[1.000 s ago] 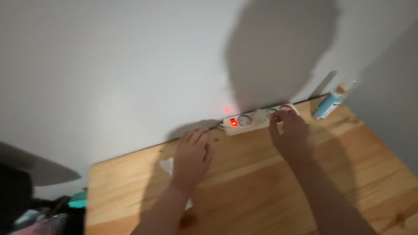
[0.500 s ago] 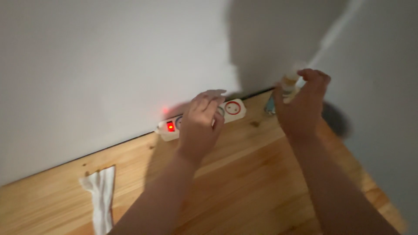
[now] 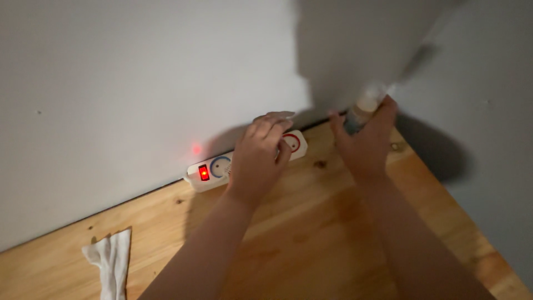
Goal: Cleaning a wooden table surface using a wipe and spray sanitizer.
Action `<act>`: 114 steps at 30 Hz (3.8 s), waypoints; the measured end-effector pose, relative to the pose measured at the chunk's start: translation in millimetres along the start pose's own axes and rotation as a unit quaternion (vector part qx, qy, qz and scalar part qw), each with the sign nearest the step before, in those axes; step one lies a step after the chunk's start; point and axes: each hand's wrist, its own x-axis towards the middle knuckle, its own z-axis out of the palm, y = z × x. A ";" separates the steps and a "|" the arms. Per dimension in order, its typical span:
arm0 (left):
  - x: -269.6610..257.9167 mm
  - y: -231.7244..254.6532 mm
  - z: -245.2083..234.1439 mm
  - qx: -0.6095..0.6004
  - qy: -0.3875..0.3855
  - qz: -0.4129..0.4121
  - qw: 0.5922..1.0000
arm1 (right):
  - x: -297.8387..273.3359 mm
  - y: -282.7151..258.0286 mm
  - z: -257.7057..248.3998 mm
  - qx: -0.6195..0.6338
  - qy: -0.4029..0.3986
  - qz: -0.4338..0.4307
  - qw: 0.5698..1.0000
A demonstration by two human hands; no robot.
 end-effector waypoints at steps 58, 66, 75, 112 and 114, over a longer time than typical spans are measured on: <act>-20.1 -16.6 -102.4 0.005 -0.117 -0.184 0.976 | -56.2 -105.9 -58.7 0.334 -0.035 0.213 0.917; -21.4 -15.3 -99.5 0.017 -0.031 -0.087 0.996 | -45.6 -105.1 -67.5 0.035 -0.079 0.235 0.968; -10.1 5.5 -103.0 -0.017 0.023 -0.037 0.999 | -46.1 -90.4 -81.6 -0.102 -0.066 0.119 0.985; -40.5 6.3 -118.1 -0.017 -0.017 -0.059 0.998 | -48.3 -118.0 -133.7 -0.241 -0.176 0.385 0.873; -40.1 5.6 -117.5 -0.027 -0.060 -0.100 0.993 | -44.3 -129.6 -135.9 -0.217 -0.139 0.412 0.874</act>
